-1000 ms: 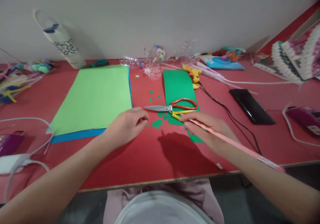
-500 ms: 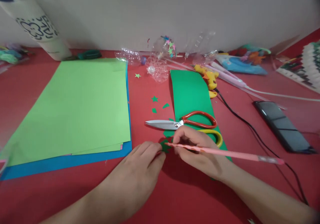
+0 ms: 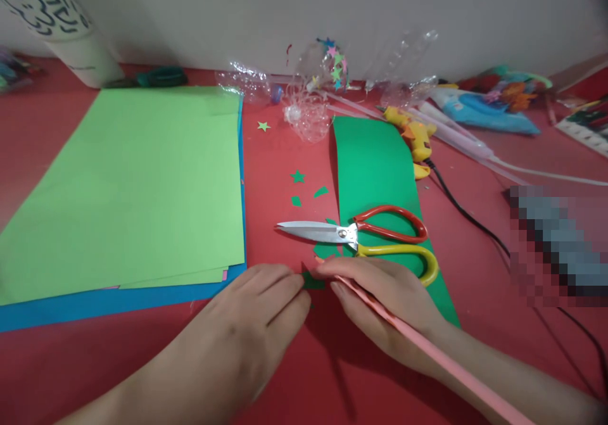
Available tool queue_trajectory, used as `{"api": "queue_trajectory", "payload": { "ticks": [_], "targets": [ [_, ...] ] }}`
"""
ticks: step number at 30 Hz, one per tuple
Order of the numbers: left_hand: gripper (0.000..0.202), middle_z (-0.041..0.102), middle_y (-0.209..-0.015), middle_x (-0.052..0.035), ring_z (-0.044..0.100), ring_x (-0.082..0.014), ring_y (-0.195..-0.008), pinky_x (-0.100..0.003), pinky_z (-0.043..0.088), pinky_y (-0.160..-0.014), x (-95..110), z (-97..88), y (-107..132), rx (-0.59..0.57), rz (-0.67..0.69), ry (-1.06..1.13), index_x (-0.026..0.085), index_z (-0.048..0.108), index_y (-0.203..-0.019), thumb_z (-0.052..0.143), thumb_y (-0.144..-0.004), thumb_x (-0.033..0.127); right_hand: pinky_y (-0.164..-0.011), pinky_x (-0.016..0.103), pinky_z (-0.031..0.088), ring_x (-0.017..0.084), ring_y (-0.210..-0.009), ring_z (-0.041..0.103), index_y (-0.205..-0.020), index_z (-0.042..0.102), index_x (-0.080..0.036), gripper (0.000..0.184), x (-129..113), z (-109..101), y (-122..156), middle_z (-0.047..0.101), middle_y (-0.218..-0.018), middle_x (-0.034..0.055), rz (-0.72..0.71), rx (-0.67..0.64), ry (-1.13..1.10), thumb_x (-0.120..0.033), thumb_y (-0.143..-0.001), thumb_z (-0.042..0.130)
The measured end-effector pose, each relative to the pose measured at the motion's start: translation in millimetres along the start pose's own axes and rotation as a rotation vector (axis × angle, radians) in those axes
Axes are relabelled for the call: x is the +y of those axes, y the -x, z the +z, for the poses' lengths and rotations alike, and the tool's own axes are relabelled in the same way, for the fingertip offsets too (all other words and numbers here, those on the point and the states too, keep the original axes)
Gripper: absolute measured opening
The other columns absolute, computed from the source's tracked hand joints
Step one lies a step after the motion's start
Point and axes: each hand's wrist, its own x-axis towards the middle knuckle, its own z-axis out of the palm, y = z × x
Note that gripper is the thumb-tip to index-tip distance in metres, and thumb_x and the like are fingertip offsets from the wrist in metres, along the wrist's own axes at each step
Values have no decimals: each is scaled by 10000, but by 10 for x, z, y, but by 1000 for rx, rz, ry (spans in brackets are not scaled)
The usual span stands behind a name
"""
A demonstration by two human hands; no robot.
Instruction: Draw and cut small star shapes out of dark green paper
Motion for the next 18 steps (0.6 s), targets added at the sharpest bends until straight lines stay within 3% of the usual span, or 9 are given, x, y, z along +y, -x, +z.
{"api": "queue_trajectory", "payload": {
  "ticks": [6,12,18],
  "targets": [
    [274,605,-1158,-121,509,-284,-1092,-452,454,-949,-46,38,0,49,-21,-10,109,602,-1099,434,-883,103,-602,227,541,165,-700,714,-943,579,-206,203,-45,-10,-6,752,-814,49,-73,24,38,-61,-843,477],
    [268,642,-980,-85,590,-230,-878,-385,523,-791,-5,5,11,-1,15,-51,131,614,-1017,405,-862,69,-604,207,526,138,-669,703,-911,627,-219,204,5,4,-8,747,-781,3,38,53,-3,-101,-836,479],
    [312,641,-1027,-90,593,-238,-912,-404,507,-837,-34,0,5,-10,-1,-30,126,584,-1087,355,-878,84,-679,197,535,145,-771,715,-948,654,-202,224,-19,-29,-38,759,-891,26,89,16,17,-90,-822,507]
  ]
}}
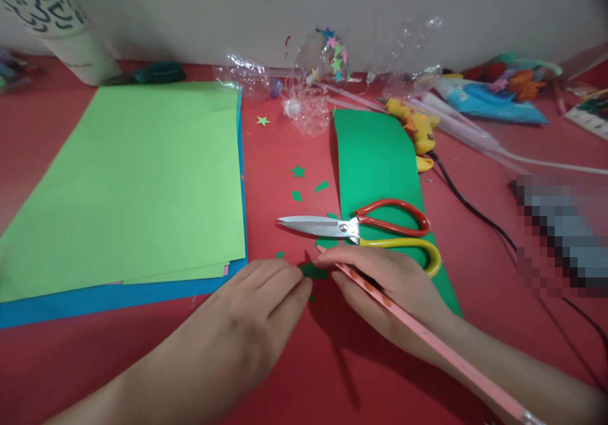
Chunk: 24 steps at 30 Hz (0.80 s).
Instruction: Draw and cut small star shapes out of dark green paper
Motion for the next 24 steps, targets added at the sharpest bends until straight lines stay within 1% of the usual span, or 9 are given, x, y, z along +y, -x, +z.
{"api": "queue_trajectory", "payload": {
  "ticks": [3,5,8,11,14,17,20,22,24],
  "targets": [
    [371,629,-1075,-109,581,-263,-965,-431,501,-851,-65,-4,-2,13,13,49,84,547,-1159,298,-885,68,-687,205,530,153,-784,710,-935,658,-202,201,0,-22,-10,756,-895,31,14,-4,-34,-114,-819,520],
    [381,614,-1121,-114,556,-269,-1031,-434,478,-903,-111,-5,7,29,47,73,70,530,-1191,302,-886,60,-640,207,519,148,-744,694,-918,660,-220,176,-12,-37,-6,746,-864,18,53,-11,-102,-156,-837,517],
    [352,602,-1148,-115,528,-262,-1089,-411,452,-952,-161,-4,26,30,73,91,77,537,-1186,355,-885,66,-480,195,454,116,-551,597,-872,635,-241,179,-60,-42,5,664,-673,-21,215,-47,-272,-190,-866,463],
    [336,600,-1166,-117,524,-258,-1109,-403,460,-945,-183,2,45,-10,73,64,106,551,-1181,402,-882,72,-404,185,370,98,-462,484,-768,562,-226,132,-95,-21,-3,540,-563,-53,338,-81,-360,-125,-761,477],
    [339,599,-1191,-121,532,-260,-1110,-421,469,-937,-188,31,64,-30,93,35,123,550,-1195,416,-886,82,-397,184,333,93,-459,453,-672,521,-212,126,-60,-15,-36,509,-546,-51,315,-41,-280,-99,-683,468],
    [360,599,-1198,-133,529,-286,-1112,-455,465,-946,-184,76,76,-3,127,23,91,520,-1236,436,-886,92,-407,186,340,93,-460,454,-669,511,-209,111,11,-34,-70,508,-544,-51,258,8,-241,-119,-715,467],
    [360,598,-1199,-143,519,-298,-1123,-462,468,-947,-178,103,72,40,117,32,64,517,-1233,450,-880,84,-418,189,350,96,-462,466,-649,500,-206,120,35,-38,-87,524,-535,-43,186,-34,-217,-122,-720,451],
    [323,606,-1187,-137,528,-282,-1114,-439,478,-940,-180,101,60,57,118,61,70,541,-1197,445,-889,89,-425,195,358,103,-464,480,-629,511,-201,130,19,-23,-93,549,-534,-27,149,-67,-175,-130,-718,447],
    [295,619,-1165,-126,541,-265,-1098,-421,482,-938,-188,90,46,70,127,89,82,558,-1169,431,-903,100,-429,201,368,110,-463,496,-617,519,-199,146,-4,-5,-97,564,-528,-14,140,-60,-143,-144,-728,443]
  ]
}}
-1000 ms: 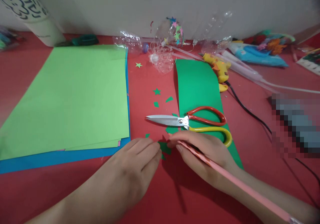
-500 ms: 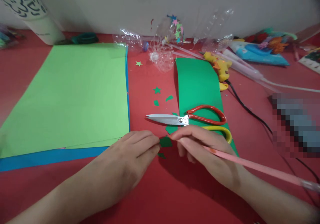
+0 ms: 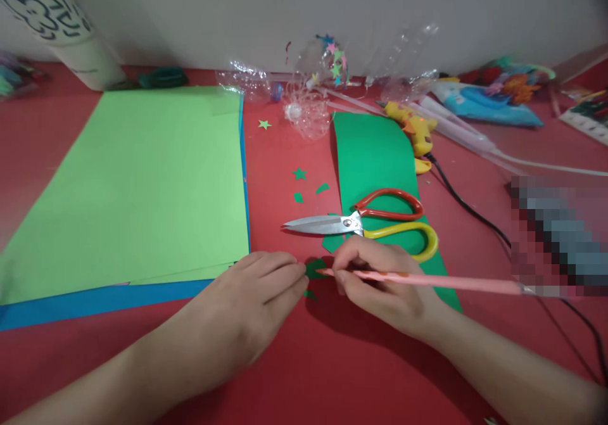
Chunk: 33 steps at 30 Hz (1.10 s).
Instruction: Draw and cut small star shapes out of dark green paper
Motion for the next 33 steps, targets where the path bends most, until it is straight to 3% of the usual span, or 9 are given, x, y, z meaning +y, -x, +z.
{"api": "queue_trajectory", "payload": {
  "ticks": [17,33],
  "targets": [
    [337,653,-1125,-95,570,-258,-1038,-405,486,-909,11,-37,-16,-8,-12,-27,81,585,-1142,362,-889,79,-431,200,357,103,-467,507,-610,548,-197,171,19,-2,2,598,-534,-19,2,-25,40,-130,-740,459],
    [374,647,-1169,-87,562,-256,-1106,-405,467,-950,14,-24,12,-9,-7,-54,82,551,-1204,310,-919,99,-442,209,344,108,-477,530,-619,545,-189,166,27,-4,-8,619,-542,-4,-29,-49,51,-112,-729,449]
  ]
}}
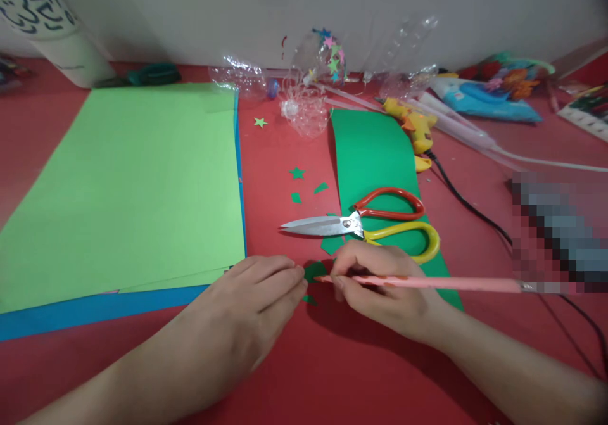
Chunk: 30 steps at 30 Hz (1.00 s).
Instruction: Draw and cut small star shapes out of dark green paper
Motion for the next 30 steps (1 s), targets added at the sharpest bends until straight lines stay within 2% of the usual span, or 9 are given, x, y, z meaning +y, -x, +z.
{"api": "queue_trajectory", "payload": {
  "ticks": [9,15,25,30],
  "targets": [
    [362,653,-1155,-83,569,-247,-1097,-389,476,-942,-3,-4,-22,14,-9,5,90,564,-1187,337,-905,83,-420,188,346,89,-452,493,-621,536,-201,162,-3,24,-2,586,-524,-34,40,69,-22,-128,-749,468],
    [376,665,-1109,-78,578,-238,-1070,-382,475,-935,-5,2,-28,34,-14,17,99,569,-1176,289,-925,105,-415,187,344,84,-442,482,-632,539,-201,162,9,24,3,559,-521,-46,57,94,-56,-141,-773,490],
    [362,637,-1171,-74,538,-239,-1124,-386,438,-982,6,9,-6,5,-27,32,97,531,-1227,326,-929,110,-431,203,349,98,-446,481,-614,522,-207,167,-18,13,-9,548,-514,-40,89,89,-58,-154,-765,475],
    [369,648,-1149,-77,557,-238,-1092,-390,460,-953,5,-1,-20,-1,-39,53,99,554,-1194,300,-926,100,-425,190,336,91,-452,461,-598,486,-209,153,-17,13,-17,533,-511,-45,70,88,-26,-121,-721,465]
  ]
}}
